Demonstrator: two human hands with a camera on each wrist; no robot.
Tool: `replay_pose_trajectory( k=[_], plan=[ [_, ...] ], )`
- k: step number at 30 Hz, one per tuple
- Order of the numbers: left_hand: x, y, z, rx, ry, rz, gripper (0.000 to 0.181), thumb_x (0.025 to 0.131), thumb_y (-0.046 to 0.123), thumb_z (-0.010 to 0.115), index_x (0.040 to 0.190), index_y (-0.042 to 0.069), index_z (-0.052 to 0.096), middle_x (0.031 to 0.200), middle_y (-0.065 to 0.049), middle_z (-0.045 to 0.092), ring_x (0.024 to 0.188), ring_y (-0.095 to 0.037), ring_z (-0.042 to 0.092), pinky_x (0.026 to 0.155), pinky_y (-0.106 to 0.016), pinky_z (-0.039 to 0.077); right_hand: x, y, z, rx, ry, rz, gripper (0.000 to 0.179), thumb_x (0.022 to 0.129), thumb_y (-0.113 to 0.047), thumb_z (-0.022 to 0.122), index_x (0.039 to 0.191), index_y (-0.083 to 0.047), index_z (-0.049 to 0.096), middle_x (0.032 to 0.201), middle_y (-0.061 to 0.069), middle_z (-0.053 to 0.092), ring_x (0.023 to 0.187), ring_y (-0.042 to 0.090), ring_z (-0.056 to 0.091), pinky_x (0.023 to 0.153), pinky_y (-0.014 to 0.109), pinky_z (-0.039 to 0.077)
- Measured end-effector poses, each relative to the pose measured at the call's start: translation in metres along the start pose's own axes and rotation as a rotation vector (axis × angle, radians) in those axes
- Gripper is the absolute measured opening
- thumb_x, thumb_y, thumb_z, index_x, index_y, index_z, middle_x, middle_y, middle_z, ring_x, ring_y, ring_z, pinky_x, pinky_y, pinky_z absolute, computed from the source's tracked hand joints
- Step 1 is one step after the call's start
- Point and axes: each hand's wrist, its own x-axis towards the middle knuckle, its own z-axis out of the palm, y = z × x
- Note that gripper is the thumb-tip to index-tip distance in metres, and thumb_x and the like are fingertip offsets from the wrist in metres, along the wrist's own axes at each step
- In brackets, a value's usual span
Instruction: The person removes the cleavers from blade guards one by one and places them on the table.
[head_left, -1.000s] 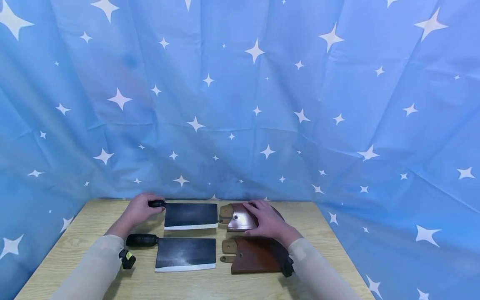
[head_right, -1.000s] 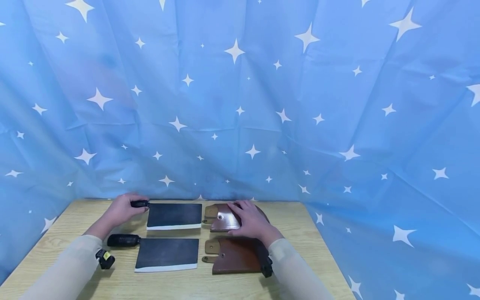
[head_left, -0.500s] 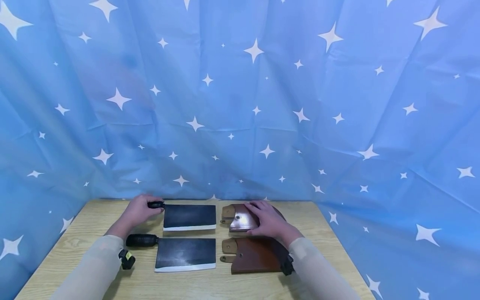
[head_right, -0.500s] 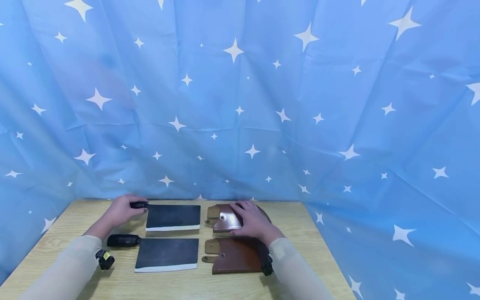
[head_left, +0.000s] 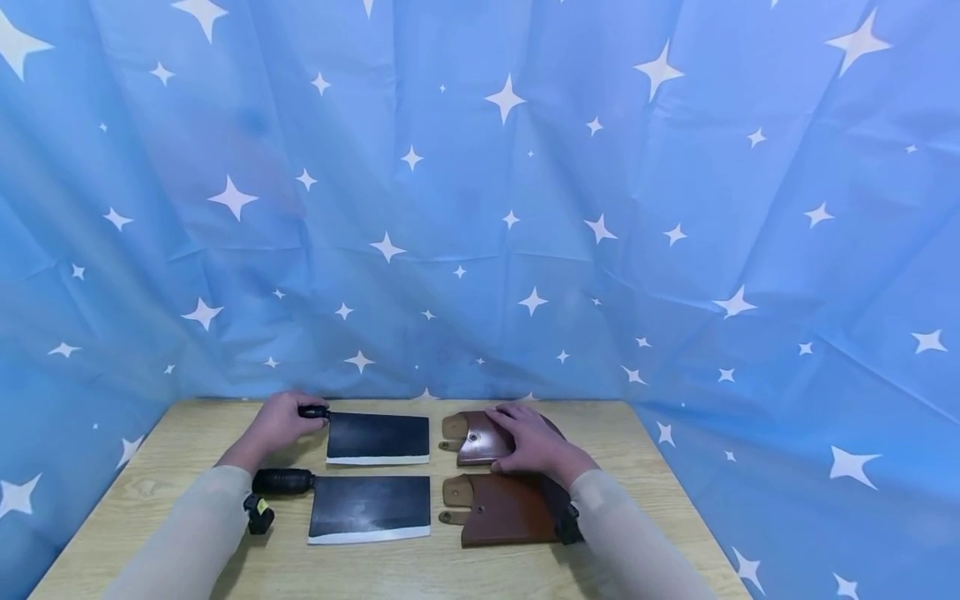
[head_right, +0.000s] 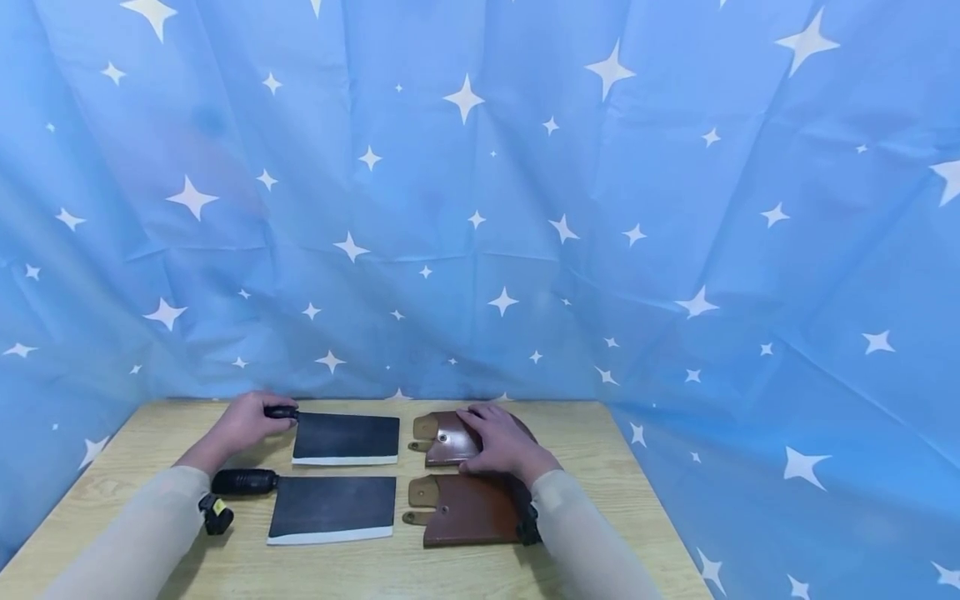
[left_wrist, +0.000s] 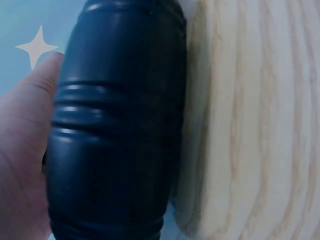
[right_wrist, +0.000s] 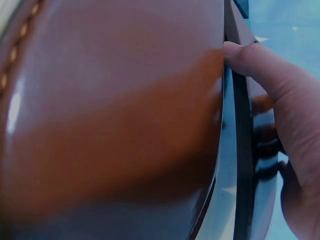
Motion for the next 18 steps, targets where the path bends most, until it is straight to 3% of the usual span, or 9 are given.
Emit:
replay_pose_trajectory(
  k=[5,10,18],
  plan=[
    [0.0017,-0.0050,0.0029,0.023,0.003,0.000,0.041,0.097,0.021,0.085,0.132,0.001,0.079,0.130,-0.027,0.073,0.114,-0.042,0.071,0.092,-0.056,0.062,0.0033,0.0018,0.0017,-0.003,-0.025,0.019,0.107,0.086,-0.056,0.091,0.173,-0.017,0.041,0.174,0.018,0.039,0.160,0.046,0.032,0.125,0.066,0.032],
    [0.0006,-0.0058,0.0041,0.044,-0.007,-0.025,0.041,0.100,0.021,0.083,0.136,0.002,0.077,0.140,-0.031,0.067,0.128,-0.052,0.064,0.102,-0.066,0.055,0.0062,0.0043,0.0025,0.063,-0.079,0.062,0.106,0.088,-0.055,0.091,0.174,-0.021,0.039,0.175,0.017,0.036,0.162,0.044,0.030,0.124,0.066,0.034],
    [0.0016,-0.0052,0.0065,0.072,-0.021,-0.010,0.040,0.100,0.021,0.081,0.135,0.003,0.078,0.142,-0.032,0.066,0.130,-0.054,0.061,0.104,-0.067,0.053,0.0072,0.0073,0.0014,0.146,-0.151,0.081,0.107,0.092,-0.053,0.089,0.175,-0.017,0.034,0.178,0.020,0.030,0.163,0.047,0.026,0.124,0.067,0.034]
  ],
)
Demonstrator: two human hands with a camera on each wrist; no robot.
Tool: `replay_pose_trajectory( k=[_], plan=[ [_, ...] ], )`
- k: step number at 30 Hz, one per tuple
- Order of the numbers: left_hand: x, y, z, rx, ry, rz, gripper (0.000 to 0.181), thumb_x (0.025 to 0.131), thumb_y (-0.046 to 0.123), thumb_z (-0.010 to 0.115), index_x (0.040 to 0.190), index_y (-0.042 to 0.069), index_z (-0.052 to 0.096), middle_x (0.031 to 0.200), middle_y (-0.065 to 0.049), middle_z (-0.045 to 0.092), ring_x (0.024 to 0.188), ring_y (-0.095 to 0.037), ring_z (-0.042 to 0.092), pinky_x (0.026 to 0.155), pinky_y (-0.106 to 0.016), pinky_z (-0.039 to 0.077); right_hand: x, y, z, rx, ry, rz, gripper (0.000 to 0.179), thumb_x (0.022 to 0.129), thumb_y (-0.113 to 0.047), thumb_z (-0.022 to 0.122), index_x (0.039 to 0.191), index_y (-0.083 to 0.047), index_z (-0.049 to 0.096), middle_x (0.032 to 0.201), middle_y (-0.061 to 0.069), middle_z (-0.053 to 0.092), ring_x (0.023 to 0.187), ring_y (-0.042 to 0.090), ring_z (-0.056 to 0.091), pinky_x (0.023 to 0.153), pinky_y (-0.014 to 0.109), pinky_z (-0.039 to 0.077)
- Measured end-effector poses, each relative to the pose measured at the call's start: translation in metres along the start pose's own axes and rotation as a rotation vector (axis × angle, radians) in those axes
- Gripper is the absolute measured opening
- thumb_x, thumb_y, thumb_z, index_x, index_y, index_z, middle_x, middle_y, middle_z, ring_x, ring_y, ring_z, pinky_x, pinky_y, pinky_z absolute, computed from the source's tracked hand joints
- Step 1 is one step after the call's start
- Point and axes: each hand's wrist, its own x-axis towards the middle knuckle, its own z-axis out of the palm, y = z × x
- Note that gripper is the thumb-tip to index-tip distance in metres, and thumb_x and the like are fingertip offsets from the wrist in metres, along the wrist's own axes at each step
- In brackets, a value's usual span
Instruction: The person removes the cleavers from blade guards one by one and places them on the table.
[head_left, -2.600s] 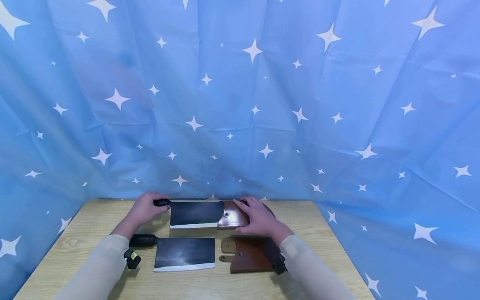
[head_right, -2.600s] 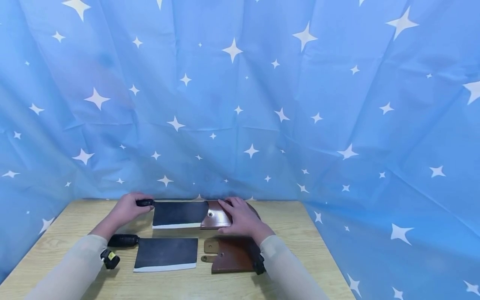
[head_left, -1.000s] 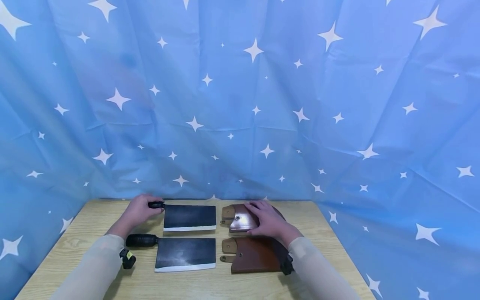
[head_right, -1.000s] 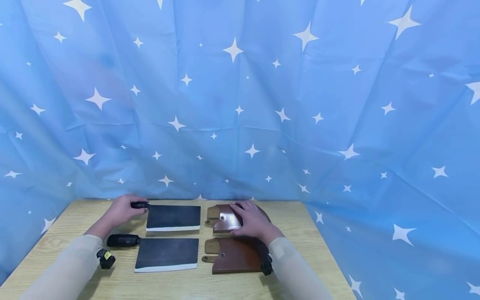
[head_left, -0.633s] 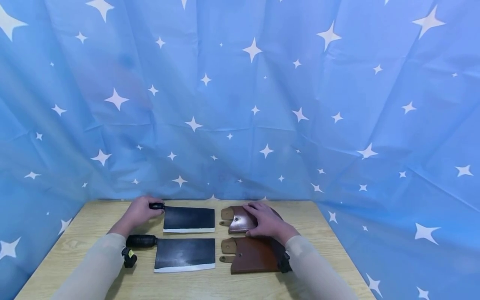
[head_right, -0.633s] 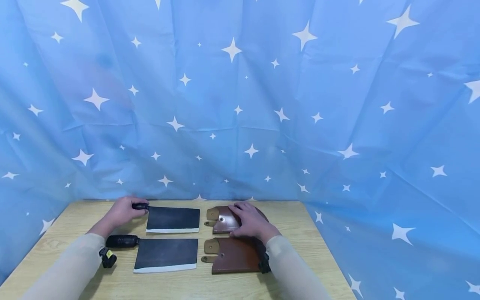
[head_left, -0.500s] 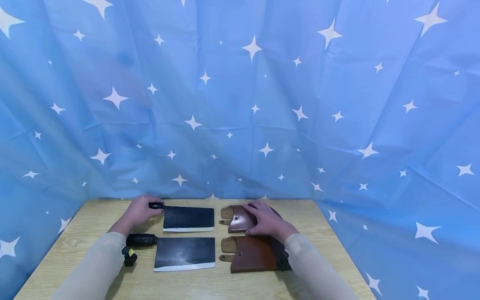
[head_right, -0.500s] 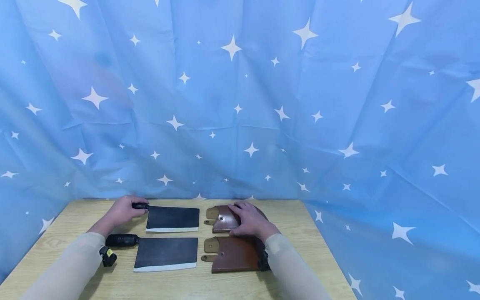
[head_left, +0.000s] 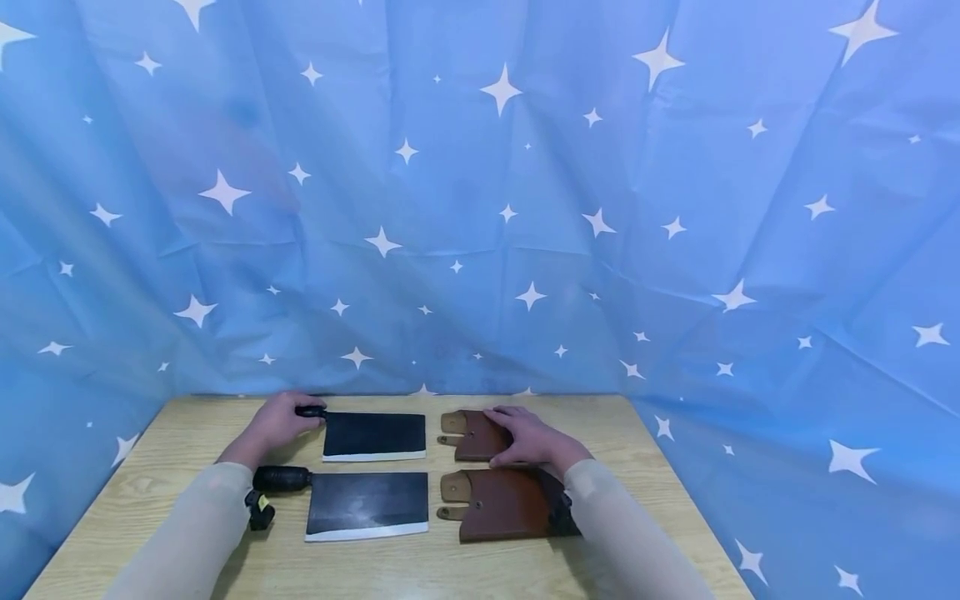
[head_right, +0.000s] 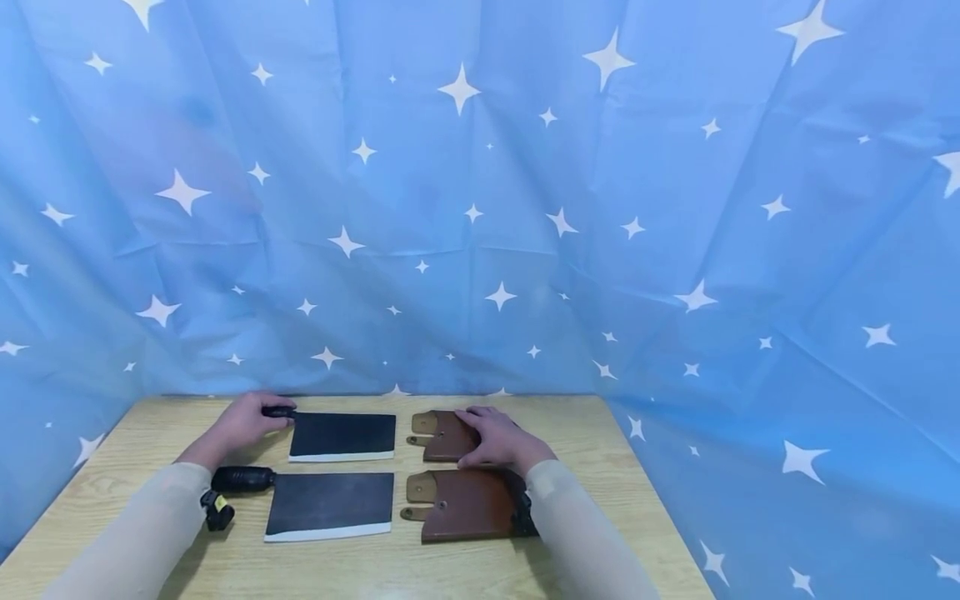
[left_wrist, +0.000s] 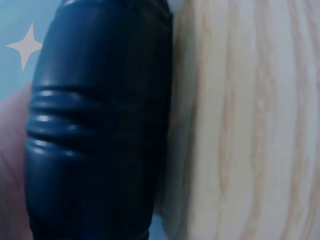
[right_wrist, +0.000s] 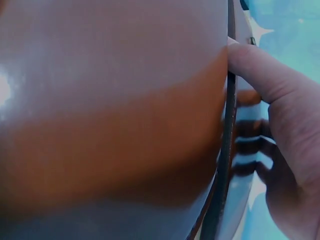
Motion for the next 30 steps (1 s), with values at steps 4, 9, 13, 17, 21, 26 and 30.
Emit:
replay_pose_trajectory(
  k=[4,9,13,17,21,26,30],
  plan=[
    [-0.002,0.003,0.000,0.001,-0.002,-0.021,0.041,0.101,0.022,0.081,0.137,0.003,0.077,0.145,-0.034,0.063,0.133,-0.056,0.059,0.105,-0.069,0.051,0.000,0.000,0.000,-0.001,-0.020,0.002,0.106,0.092,-0.055,0.088,0.176,-0.019,0.034,0.178,0.019,0.029,0.163,0.046,0.026,0.124,0.066,0.034],
    [-0.001,0.006,-0.001,0.003,0.005,-0.034,0.042,0.101,0.022,0.080,0.138,0.003,0.077,0.147,-0.035,0.061,0.136,-0.058,0.056,0.107,-0.070,0.049,0.001,-0.003,-0.004,-0.010,-0.028,0.015,0.104,0.092,-0.053,0.088,0.176,-0.022,0.034,0.178,0.019,0.029,0.163,0.046,0.027,0.124,0.065,0.036],
    [0.001,0.006,0.000,0.016,0.009,-0.024,0.041,0.101,0.020,0.080,0.137,0.002,0.077,0.145,-0.035,0.062,0.134,-0.057,0.058,0.107,-0.070,0.050,0.001,-0.004,-0.006,-0.011,-0.035,0.026,0.103,0.092,-0.051,0.088,0.175,-0.021,0.034,0.178,0.019,0.028,0.163,0.046,0.027,0.124,0.065,0.035],
    [0.003,0.008,0.001,0.039,0.001,-0.021,0.042,0.102,0.019,0.080,0.140,0.001,0.075,0.148,-0.036,0.060,0.136,-0.058,0.056,0.108,-0.070,0.049,-0.001,-0.004,-0.007,-0.007,-0.039,0.030,0.104,0.092,-0.049,0.089,0.175,-0.019,0.035,0.178,0.021,0.028,0.163,0.047,0.027,0.123,0.066,0.036],
    [0.002,0.012,0.004,0.058,0.005,-0.027,0.045,0.101,0.018,0.080,0.142,0.001,0.073,0.151,-0.037,0.057,0.140,-0.060,0.051,0.111,-0.072,0.045,-0.003,-0.003,-0.008,0.002,-0.038,0.029,0.105,0.091,-0.049,0.090,0.175,-0.017,0.035,0.178,0.023,0.027,0.163,0.048,0.026,0.122,0.067,0.036],
    [-0.002,0.016,0.006,0.085,0.015,-0.030,0.045,0.100,0.019,0.082,0.141,0.000,0.074,0.149,-0.037,0.058,0.139,-0.062,0.051,0.110,-0.074,0.044,-0.004,0.001,-0.006,0.034,-0.035,0.017,0.106,0.093,-0.055,0.087,0.176,-0.018,0.034,0.179,0.020,0.026,0.164,0.046,0.024,0.123,0.067,0.035],
    [-0.003,0.017,0.007,0.098,0.024,-0.034,0.047,0.099,0.021,0.083,0.141,0.000,0.073,0.149,-0.035,0.060,0.138,-0.061,0.052,0.109,-0.074,0.045,-0.005,0.003,-0.006,0.087,-0.004,-0.004,0.103,0.095,-0.061,0.082,0.175,-0.015,0.036,0.180,0.021,0.026,0.165,0.046,0.023,0.125,0.068,0.032]
  ],
)
